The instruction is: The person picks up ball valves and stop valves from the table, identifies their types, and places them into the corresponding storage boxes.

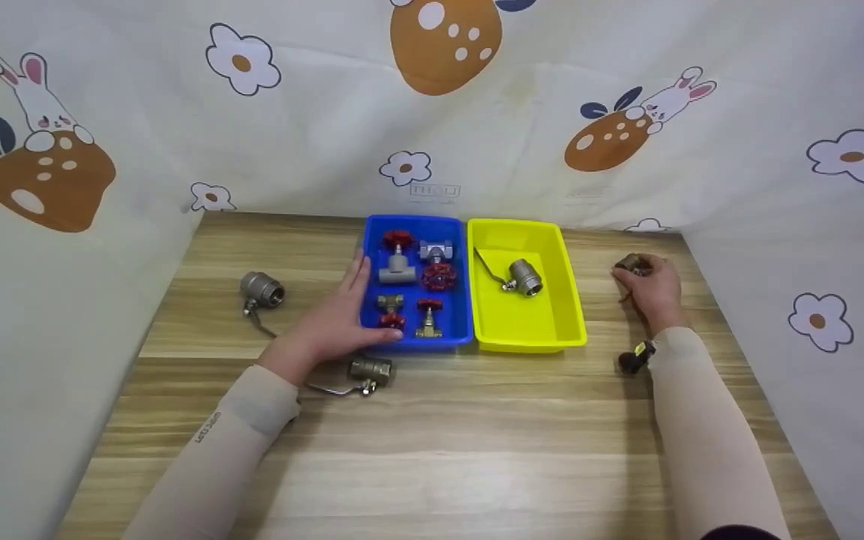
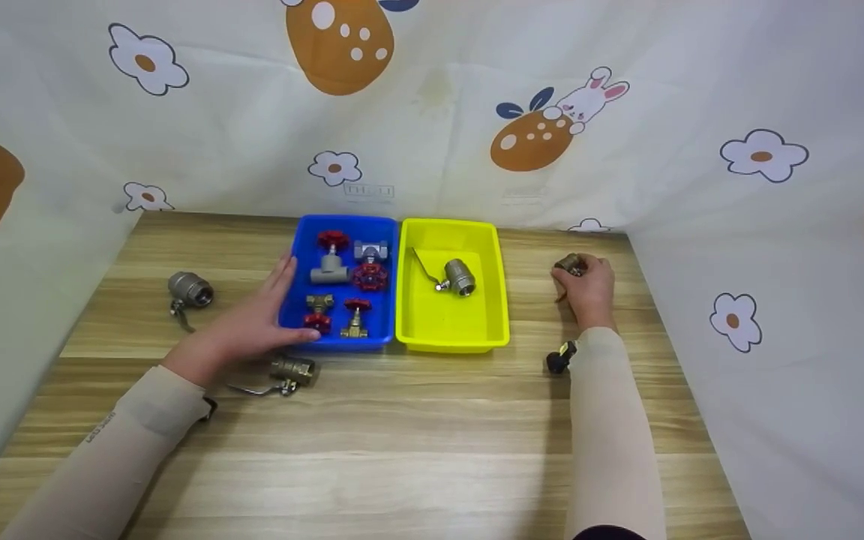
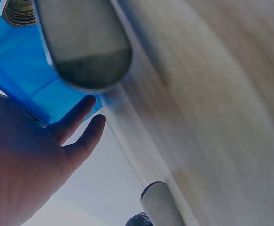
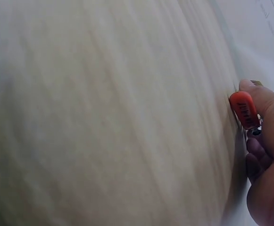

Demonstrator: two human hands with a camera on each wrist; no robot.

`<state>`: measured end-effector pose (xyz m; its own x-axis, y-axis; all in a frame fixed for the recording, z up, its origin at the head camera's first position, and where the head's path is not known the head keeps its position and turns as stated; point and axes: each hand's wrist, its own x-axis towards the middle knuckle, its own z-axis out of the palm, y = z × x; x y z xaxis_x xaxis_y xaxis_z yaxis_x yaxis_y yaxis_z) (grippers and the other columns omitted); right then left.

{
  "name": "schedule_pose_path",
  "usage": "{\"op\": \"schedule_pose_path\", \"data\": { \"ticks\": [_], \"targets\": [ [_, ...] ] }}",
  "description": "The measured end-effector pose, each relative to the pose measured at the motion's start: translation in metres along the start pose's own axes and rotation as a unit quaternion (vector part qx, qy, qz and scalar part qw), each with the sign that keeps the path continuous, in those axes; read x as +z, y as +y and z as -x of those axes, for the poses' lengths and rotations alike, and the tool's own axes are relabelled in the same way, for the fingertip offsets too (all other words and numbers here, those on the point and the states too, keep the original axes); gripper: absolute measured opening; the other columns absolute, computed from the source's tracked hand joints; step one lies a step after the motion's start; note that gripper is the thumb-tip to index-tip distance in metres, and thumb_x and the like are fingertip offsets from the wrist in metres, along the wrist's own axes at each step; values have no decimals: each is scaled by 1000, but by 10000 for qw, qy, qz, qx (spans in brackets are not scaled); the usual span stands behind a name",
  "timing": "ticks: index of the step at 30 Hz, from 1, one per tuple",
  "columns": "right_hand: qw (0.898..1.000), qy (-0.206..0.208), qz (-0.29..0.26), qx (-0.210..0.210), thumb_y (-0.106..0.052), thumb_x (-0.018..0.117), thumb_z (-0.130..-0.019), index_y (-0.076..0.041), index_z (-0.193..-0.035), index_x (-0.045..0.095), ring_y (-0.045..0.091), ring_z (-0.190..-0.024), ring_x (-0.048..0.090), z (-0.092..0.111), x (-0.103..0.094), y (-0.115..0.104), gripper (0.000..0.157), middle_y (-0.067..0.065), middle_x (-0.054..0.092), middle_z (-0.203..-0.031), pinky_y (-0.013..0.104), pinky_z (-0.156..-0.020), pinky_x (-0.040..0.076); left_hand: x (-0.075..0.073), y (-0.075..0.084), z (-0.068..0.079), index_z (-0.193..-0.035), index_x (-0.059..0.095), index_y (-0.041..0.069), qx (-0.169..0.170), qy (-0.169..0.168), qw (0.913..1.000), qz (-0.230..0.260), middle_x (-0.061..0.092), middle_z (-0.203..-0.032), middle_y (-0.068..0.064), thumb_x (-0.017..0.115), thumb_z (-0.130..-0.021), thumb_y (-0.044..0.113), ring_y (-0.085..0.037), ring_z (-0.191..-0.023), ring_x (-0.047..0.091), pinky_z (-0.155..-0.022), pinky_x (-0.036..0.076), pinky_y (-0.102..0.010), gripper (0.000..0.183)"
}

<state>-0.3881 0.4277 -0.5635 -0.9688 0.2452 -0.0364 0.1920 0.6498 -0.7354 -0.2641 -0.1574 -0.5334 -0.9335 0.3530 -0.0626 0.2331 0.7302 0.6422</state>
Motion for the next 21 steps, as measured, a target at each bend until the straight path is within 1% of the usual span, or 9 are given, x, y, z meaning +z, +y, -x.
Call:
{"op": "schedule_pose_path", "data": {
  "ticks": [2, 5, 9, 18, 21],
  "targets": [
    [10000, -1, -32, -40, -37, 81, -104, 3, -161, 52, 37, -133, 56, -1, 0, 1, 76, 27, 59, -148, 47, -115, 50, 0, -1, 0, -178, -6, 13, -9, -4, 10000, -14, -19, -185, -6, 83, -88, 72, -53, -163, 23, -125, 35, -68, 140],
    [9999, 41, -37, -120, -39, 81, -103, 3, -158, 56, 33, -127, 60, -1, 0, 3, 73, 25, 64, -144, 37, -103, 53, 0, 0, 0, -178, -6, 12, -3, -5, 10000, -10, -19, -185, -6, 83, -88, 71, -54, -161, 27, -122, 40, -69, 140],
    [9998, 104, 23, -172, -41, 82, -103, 2, -155, 60, 29, -121, 59, 0, 0, 5, 72, 23, 66, -139, 26, -92, 50, -1, 1, 2, -178, -5, 12, -2, 15, 10000, 54, -18, -185, -6, 84, -88, 70, -55, -160, 29, -121, 41, -69, 139],
    [9994, 104, -87, -322, -41, 84, -101, 2, -145, 67, 19, -103, 58, 1, 0, 6, 64, 16, 67, -123, 20, -79, 50, 0, 1, 1, -178, -5, 12, -2, -17, 10000, 78, -20, -184, -6, 83, -88, 71, -53, -163, 22, -124, 35, -69, 140],
    [9994, 79, -108, -328, -41, 83, -101, 2, -144, 68, 19, -101, 58, 0, 0, 7, 63, 15, 67, -121, 19, -77, 50, -1, 2, 1, -178, -5, 12, 0, -18, 10000, 46, -20, -184, -6, 83, -88, 72, -52, -164, 22, -125, 35, -68, 139]
  ]
}}
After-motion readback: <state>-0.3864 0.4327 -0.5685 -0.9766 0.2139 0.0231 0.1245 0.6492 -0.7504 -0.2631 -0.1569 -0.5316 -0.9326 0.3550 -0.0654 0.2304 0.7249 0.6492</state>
